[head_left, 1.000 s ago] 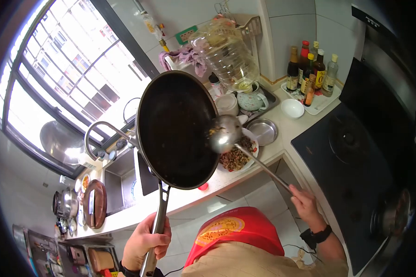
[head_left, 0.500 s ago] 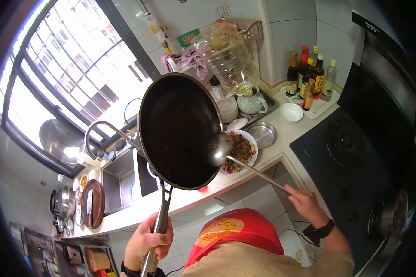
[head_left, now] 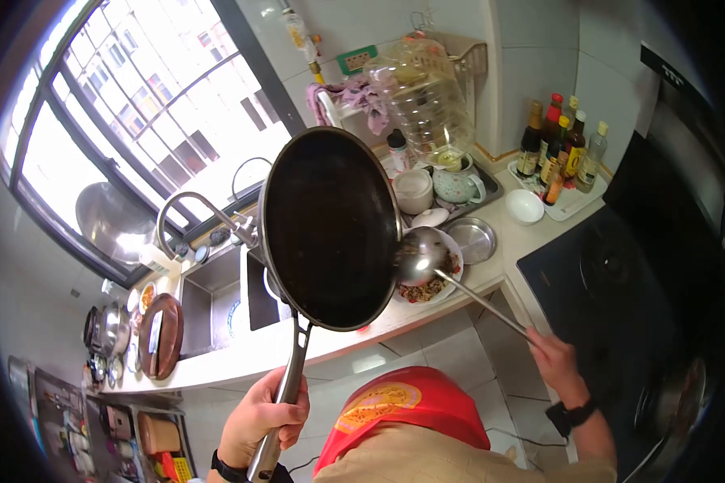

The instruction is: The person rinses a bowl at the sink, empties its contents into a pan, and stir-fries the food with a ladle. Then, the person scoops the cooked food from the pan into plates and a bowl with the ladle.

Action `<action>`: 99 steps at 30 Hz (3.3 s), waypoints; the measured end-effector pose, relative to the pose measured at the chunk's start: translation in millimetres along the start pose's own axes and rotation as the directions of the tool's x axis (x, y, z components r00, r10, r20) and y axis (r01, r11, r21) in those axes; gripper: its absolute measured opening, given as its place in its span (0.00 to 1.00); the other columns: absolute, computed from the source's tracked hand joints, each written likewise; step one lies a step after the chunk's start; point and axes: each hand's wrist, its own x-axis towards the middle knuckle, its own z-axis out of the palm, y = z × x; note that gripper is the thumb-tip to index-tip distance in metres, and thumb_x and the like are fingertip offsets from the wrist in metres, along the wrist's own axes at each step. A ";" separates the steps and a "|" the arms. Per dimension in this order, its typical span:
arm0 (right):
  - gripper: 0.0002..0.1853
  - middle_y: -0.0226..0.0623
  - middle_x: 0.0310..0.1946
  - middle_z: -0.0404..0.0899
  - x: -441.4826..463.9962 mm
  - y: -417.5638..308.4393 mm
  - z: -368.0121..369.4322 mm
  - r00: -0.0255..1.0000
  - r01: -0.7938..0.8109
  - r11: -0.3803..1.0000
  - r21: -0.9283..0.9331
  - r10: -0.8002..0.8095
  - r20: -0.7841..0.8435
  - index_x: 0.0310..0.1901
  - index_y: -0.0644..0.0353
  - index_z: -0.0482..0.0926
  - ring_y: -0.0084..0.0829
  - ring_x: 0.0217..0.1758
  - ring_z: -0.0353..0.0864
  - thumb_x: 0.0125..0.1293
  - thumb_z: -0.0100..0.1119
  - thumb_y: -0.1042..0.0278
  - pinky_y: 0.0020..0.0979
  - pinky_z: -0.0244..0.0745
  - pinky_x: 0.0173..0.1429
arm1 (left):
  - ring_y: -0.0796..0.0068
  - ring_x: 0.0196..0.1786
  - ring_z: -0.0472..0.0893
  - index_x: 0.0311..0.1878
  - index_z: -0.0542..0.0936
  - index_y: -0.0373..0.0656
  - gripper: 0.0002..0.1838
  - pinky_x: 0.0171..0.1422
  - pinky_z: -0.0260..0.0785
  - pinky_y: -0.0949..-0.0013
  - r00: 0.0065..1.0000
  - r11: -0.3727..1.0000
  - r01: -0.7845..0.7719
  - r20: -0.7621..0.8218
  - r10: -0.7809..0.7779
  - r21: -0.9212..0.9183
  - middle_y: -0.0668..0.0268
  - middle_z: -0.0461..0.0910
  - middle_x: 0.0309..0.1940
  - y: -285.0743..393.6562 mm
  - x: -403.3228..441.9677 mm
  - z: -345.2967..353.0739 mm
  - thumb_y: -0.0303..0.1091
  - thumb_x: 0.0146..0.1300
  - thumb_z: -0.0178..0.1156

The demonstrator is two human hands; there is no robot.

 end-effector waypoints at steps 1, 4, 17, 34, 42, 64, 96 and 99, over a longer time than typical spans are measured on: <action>0.23 0.41 0.24 0.74 2.8 -3.7 -9.9 1.000 0.013 1.000 -0.005 -0.013 0.007 0.54 0.50 0.76 0.41 0.29 0.78 0.55 0.59 0.76 0.35 0.74 0.32 | 0.80 0.10 0.64 0.37 0.67 0.34 0.15 0.11 0.58 0.77 1.000 1.000 0.001 -0.001 -0.001 0.009 0.65 0.68 0.16 -1.3 0.2 0.0 0.19 0.42 0.57; 0.23 0.42 0.25 0.74 6.1 -18.9 -15.8 0.999 -0.047 0.998 -0.029 0.047 -0.004 0.55 0.51 0.76 0.41 0.28 0.77 0.55 0.59 0.77 0.35 0.73 0.31 | 0.80 0.10 0.64 0.37 0.67 0.35 0.15 0.11 0.58 0.77 1.000 1.000 0.014 -0.002 -0.014 0.011 0.65 0.68 0.16 -1.3 -1.4 -1.8 0.19 0.42 0.57; 0.23 0.42 0.22 0.71 -6.0 -20.0 -7.8 1.000 -0.010 1.000 -0.026 0.010 0.001 0.54 0.51 0.76 0.43 0.26 0.75 0.55 0.59 0.76 0.38 0.71 0.29 | 0.79 0.10 0.65 0.38 0.67 0.35 0.16 0.11 0.59 0.76 0.999 0.999 -0.021 0.034 0.022 -0.024 0.65 0.68 0.17 -9.2 -1.6 -7.6 0.17 0.43 0.56; 0.23 0.41 0.27 0.77 -32.3 2.0 17.3 0.992 0.008 0.990 0.140 0.009 -0.125 0.55 0.58 0.76 0.37 0.26 0.76 0.55 0.58 0.80 0.33 0.72 0.31 | 0.82 0.09 0.63 0.38 0.67 0.33 0.15 0.09 0.57 0.78 0.990 0.979 -0.127 0.036 0.134 -0.157 0.66 0.67 0.17 -8.9 0.4 -7.0 0.21 0.44 0.55; 0.24 0.45 0.28 0.76 42.5 -91.8 64.8 0.993 0.045 0.792 0.609 -0.101 0.057 0.57 0.56 0.73 0.37 0.30 0.77 0.58 0.57 0.79 0.32 0.72 0.37 | 0.81 0.09 0.64 0.39 0.67 0.32 0.15 0.09 0.58 0.77 0.990 0.989 -0.095 0.091 0.106 -0.116 0.65 0.68 0.17 -8.0 3.3 -7.6 0.20 0.45 0.55; 0.23 0.44 0.25 0.73 -23.7 -24.9 -25.8 0.994 -0.099 0.981 -0.167 0.105 0.026 0.54 0.62 0.75 0.39 0.25 0.72 0.53 0.55 0.82 0.33 0.68 0.31 | 0.83 0.12 0.65 0.40 0.67 0.34 0.16 0.13 0.56 0.80 0.979 0.996 -0.025 0.199 0.041 -0.082 0.67 0.68 0.19 -7.4 -6.5 -62.4 0.22 0.47 0.57; 0.21 0.40 0.29 0.79 84.0 -286.2 214.4 0.942 -0.214 0.905 0.369 0.092 0.323 0.50 0.63 0.77 0.24 0.27 0.76 0.51 0.64 0.73 0.24 0.71 0.33 | 0.84 0.18 0.63 0.45 0.65 0.35 0.13 0.18 0.62 0.78 0.947 0.389 -0.132 0.000 0.323 -0.912 0.70 0.62 0.24 -55.3 46.1 -397.5 0.22 0.54 0.49; 0.22 0.39 0.28 0.79 85.8 -275.5 224.8 0.922 -0.273 0.893 0.357 0.137 0.362 0.50 0.63 0.77 0.24 0.27 0.77 0.51 0.64 0.74 0.24 0.72 0.34 | 0.84 0.19 0.63 0.45 0.65 0.34 0.12 0.20 0.62 0.78 0.951 0.311 -0.054 0.046 0.307 -0.949 0.70 0.62 0.24 -53.9 80.9 -414.3 0.21 0.55 0.47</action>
